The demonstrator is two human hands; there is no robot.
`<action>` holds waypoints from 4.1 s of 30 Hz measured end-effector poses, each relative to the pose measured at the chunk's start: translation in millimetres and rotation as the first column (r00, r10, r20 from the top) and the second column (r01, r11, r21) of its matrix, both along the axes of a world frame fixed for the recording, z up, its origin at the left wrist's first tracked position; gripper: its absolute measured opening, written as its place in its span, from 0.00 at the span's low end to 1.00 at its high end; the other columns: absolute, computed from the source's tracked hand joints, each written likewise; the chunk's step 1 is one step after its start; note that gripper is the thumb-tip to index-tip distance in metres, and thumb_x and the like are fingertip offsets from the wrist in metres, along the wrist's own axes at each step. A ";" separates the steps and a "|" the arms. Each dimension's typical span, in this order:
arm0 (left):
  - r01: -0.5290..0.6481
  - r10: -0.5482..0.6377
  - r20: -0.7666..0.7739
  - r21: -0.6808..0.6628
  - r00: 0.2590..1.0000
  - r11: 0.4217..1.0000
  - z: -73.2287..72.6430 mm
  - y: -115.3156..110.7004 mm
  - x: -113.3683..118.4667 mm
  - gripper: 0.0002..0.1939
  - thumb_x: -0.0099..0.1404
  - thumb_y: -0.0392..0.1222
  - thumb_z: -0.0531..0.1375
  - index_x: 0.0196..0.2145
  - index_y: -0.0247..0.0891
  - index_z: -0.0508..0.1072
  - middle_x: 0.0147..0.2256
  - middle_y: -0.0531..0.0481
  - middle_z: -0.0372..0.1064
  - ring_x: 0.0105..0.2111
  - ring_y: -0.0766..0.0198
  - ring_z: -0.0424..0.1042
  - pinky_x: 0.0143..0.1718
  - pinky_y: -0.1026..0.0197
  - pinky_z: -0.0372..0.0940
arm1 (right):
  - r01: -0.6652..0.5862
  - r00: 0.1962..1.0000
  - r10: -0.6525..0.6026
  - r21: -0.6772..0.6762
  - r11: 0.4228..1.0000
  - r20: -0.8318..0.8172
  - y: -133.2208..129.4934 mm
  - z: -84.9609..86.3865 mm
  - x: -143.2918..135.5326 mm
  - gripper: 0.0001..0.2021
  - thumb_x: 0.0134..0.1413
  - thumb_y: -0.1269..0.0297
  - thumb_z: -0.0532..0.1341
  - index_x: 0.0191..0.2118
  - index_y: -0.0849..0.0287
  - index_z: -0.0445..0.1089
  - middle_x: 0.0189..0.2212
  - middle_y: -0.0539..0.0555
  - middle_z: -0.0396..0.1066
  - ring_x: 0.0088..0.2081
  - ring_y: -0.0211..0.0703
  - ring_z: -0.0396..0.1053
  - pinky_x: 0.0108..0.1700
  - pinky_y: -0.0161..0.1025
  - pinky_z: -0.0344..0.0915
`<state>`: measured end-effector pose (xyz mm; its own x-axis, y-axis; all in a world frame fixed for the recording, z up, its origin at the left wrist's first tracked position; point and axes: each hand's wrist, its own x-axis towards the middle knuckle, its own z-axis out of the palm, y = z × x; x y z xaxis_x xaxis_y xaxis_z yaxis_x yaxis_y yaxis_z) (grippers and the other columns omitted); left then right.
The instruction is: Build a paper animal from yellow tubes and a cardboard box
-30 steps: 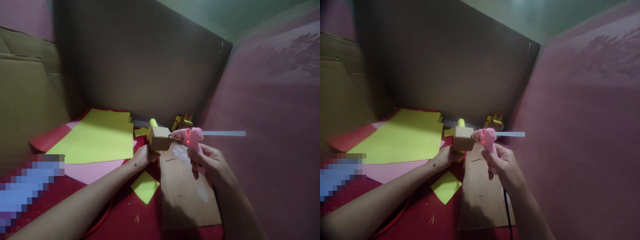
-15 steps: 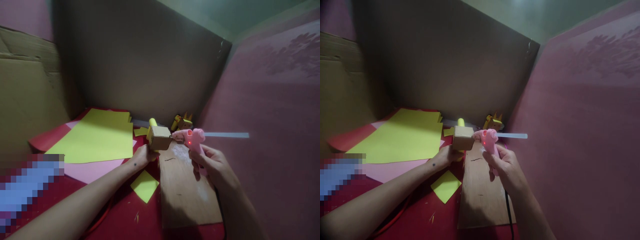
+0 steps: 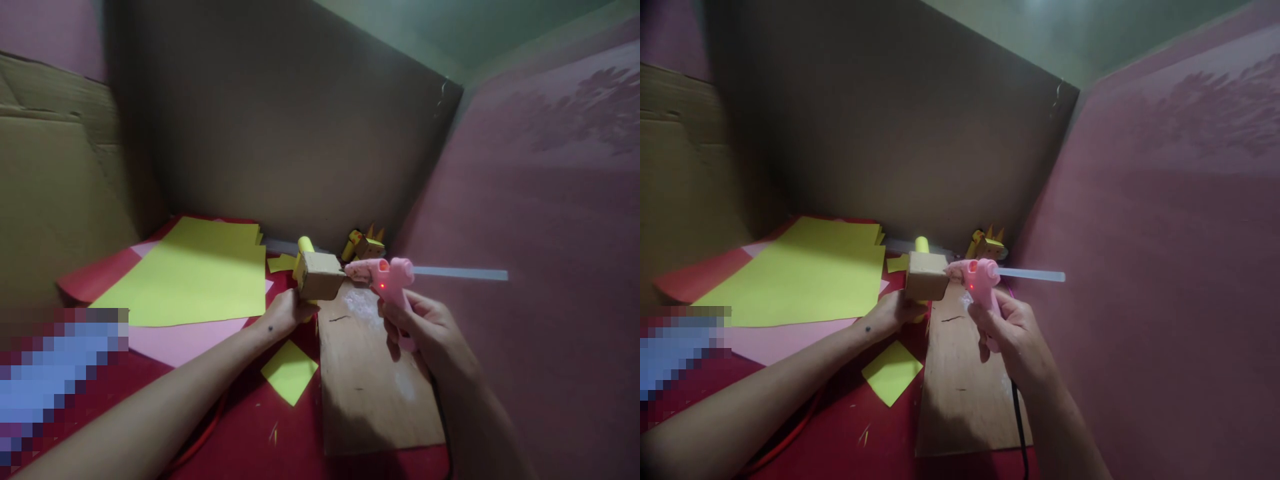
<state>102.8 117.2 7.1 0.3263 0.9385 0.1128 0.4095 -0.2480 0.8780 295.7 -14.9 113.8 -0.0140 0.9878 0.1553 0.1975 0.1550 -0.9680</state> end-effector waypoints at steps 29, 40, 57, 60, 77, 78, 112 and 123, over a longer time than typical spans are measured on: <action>0.013 -0.013 -0.016 -0.001 1.000 1.000 4.6 -5.2 -1.0 0.09 0.53 0.47 0.60 0.28 0.38 0.71 0.27 0.48 0.73 0.28 0.59 0.71 0.27 0.61 0.60 | 0.004 1.000 -0.004 0.024 1.000 0.016 2.7 2.2 -6.3 0.14 0.51 0.54 0.63 0.26 0.60 0.65 0.17 0.45 0.57 0.17 0.32 0.57 0.18 0.32 0.60; -0.020 0.020 -0.037 -0.004 0.999 1.000 5.5 -4.1 1.1 0.09 0.52 0.47 0.60 0.27 0.38 0.72 0.24 0.48 0.72 0.26 0.60 0.70 0.25 0.61 0.58 | 0.019 1.000 -0.019 -0.007 1.000 0.025 0.3 0.4 0.3 0.17 0.50 0.52 0.64 0.23 0.58 0.61 0.17 0.44 0.56 0.18 0.32 0.55 0.17 0.32 0.59; 0.002 -0.002 -0.013 -0.015 1.000 1.000 5.9 -5.6 0.3 0.09 0.52 0.46 0.60 0.28 0.37 0.71 0.24 0.49 0.71 0.25 0.61 0.68 0.25 0.61 0.58 | -0.083 0.996 0.084 0.063 0.995 -0.018 3.5 -2.4 -13.3 0.15 0.52 0.53 0.63 0.25 0.59 0.64 0.17 0.45 0.58 0.18 0.32 0.58 0.19 0.32 0.59; 0.008 -0.008 -0.009 -0.009 1.000 1.000 6.2 -5.6 0.0 0.10 0.52 0.45 0.60 0.30 0.36 0.72 0.27 0.48 0.72 0.26 0.61 0.69 0.27 0.60 0.59 | -0.100 0.995 0.101 0.073 0.992 -0.014 5.4 -6.2 -16.4 0.15 0.54 0.54 0.61 0.25 0.59 0.63 0.17 0.45 0.58 0.18 0.32 0.59 0.20 0.31 0.58; 0.004 -0.004 -0.014 -0.037 1.000 0.999 10.5 -8.5 0.1 0.09 0.53 0.46 0.60 0.26 0.36 0.72 0.23 0.49 0.70 0.24 0.60 0.69 0.26 0.60 0.59 | -0.143 0.989 0.143 0.003 0.990 -0.029 10.7 -2.9 -29.1 0.13 0.53 0.56 0.62 0.26 0.57 0.62 0.17 0.43 0.56 0.18 0.32 0.55 0.20 0.32 0.59; 0.001 -0.001 -0.016 -0.035 1.000 0.999 10.3 -8.4 0.1 0.09 0.53 0.45 0.60 0.26 0.36 0.73 0.23 0.48 0.71 0.25 0.60 0.69 0.26 0.60 0.59 | -0.141 0.989 0.141 0.004 0.990 -0.030 10.4 -2.6 -29.5 0.12 0.53 0.56 0.62 0.26 0.58 0.62 0.17 0.43 0.56 0.18 0.31 0.54 0.20 0.32 0.59; 0.030 -0.029 -0.022 0.050 0.999 0.998 2.0 -4.6 -0.9 0.07 0.53 0.43 0.59 0.23 0.38 0.68 0.22 0.50 0.69 0.24 0.61 0.67 0.25 0.61 0.56 | -0.031 0.998 0.025 0.089 0.996 0.062 41.6 -6.1 -35.4 0.13 0.49 0.54 0.62 0.24 0.59 0.66 0.16 0.46 0.62 0.16 0.33 0.57 0.18 0.33 0.56; 0.037 -0.037 -0.024 0.018 0.999 0.999 8.8 -8.9 -0.5 0.08 0.53 0.42 0.59 0.20 0.38 0.65 0.20 0.51 0.66 0.24 0.62 0.66 0.26 0.61 0.56 | -0.058 0.995 0.051 0.081 0.995 0.081 49.1 -3.6 -35.8 0.11 0.51 0.56 0.61 0.27 0.59 0.68 0.16 0.46 0.62 0.16 0.33 0.57 0.18 0.34 0.55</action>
